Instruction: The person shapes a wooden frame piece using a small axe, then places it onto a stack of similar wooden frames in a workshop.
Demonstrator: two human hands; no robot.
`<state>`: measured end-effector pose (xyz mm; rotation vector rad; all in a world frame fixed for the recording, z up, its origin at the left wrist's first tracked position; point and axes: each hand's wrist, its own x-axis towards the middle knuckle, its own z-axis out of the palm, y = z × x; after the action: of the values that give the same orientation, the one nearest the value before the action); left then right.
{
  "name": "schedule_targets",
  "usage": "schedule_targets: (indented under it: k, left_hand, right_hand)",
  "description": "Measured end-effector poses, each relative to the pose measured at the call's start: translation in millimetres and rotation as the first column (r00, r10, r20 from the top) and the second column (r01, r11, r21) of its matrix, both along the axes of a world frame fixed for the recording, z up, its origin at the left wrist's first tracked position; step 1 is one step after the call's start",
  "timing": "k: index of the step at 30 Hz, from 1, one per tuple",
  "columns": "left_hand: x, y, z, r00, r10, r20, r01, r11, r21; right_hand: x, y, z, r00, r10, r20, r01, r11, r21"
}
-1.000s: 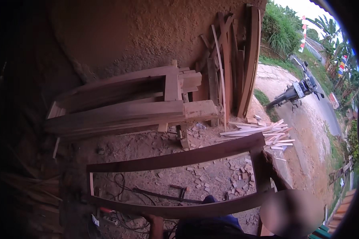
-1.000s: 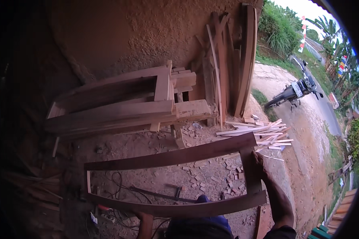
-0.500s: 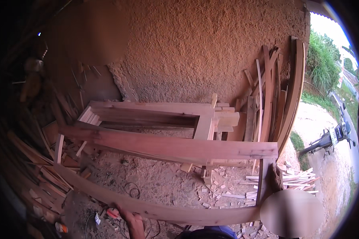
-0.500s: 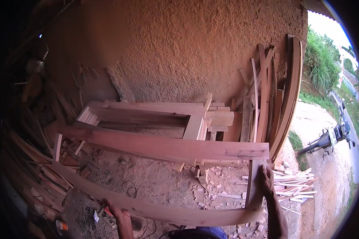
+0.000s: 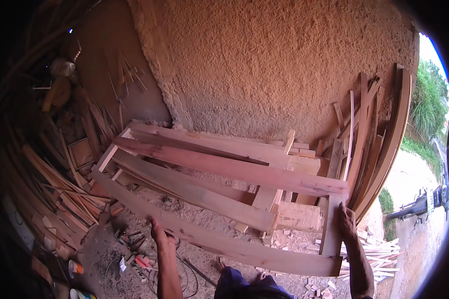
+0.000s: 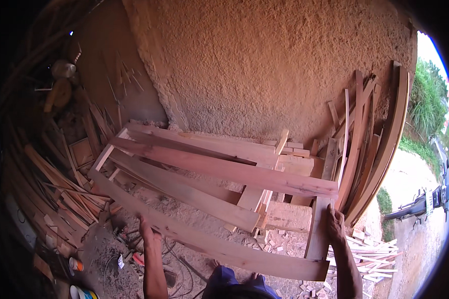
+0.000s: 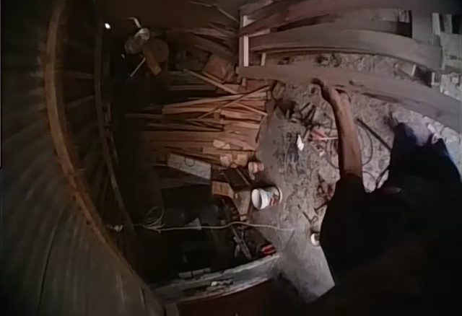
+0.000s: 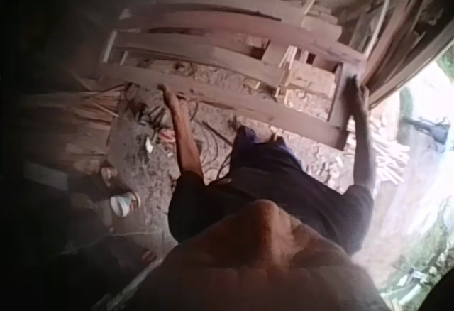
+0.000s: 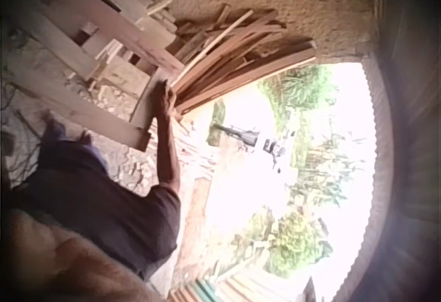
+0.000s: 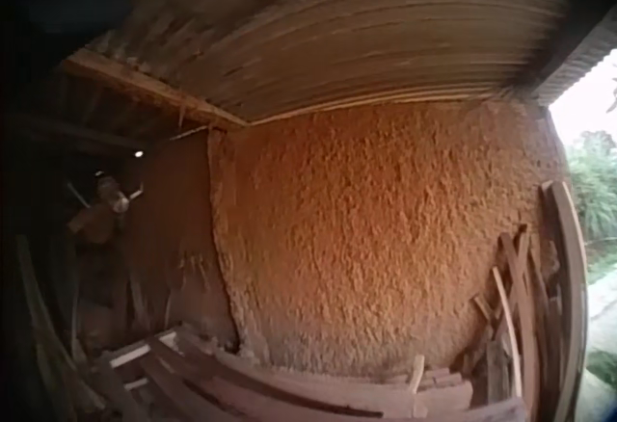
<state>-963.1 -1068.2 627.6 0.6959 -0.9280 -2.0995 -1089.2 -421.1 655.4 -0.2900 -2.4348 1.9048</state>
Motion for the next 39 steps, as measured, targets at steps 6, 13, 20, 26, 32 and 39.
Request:
schedule_targets:
  k: [6, 13, 20, 26, 32, 39]
  left_hand:
    - [-49.4, -32.7, 3.3, 0.998, -0.054, -0.009, 0.055, 0.996, 0.076]
    - [-107.5, -93.0, 14.9, 0.976, -0.182, -0.123, 0.183, 0.983, -0.003]
    - [-152.0, -40.5, 73.0, 0.92, -0.3, -0.252, 0.32, 0.946, 0.044]
    - [-177.6, 60.2, 143.5, 0.906, -0.334, -0.259, 0.346, 0.938, 0.003]
    - [-176.8, 235.9, 178.1, 0.931, -0.289, -0.225, 0.279, 0.957, -0.076]
    - [-175.5, 403.1, 152.5, 0.759, -0.592, -0.271, 0.57, 0.805, -0.162]
  right_hand:
    - [-20.8, -41.4, -8.6, 0.996, -0.083, -0.008, 0.083, 0.996, 0.013]
    - [-34.3, -88.4, 24.5, 0.982, -0.186, 0.018, 0.184, 0.981, 0.067]
    - [-16.0, -49.7, 33.8, 0.898, -0.389, -0.208, 0.411, 0.909, 0.075]
    - [17.0, 34.0, -20.9, 0.739, -0.591, -0.323, 0.587, 0.8, -0.121]
    - [40.4, 130.3, -11.5, 0.455, -0.797, -0.396, 0.887, 0.446, 0.122]
    - [18.0, 101.4, 245.2, 0.632, 0.075, -0.771, 0.704, 0.362, 0.612]
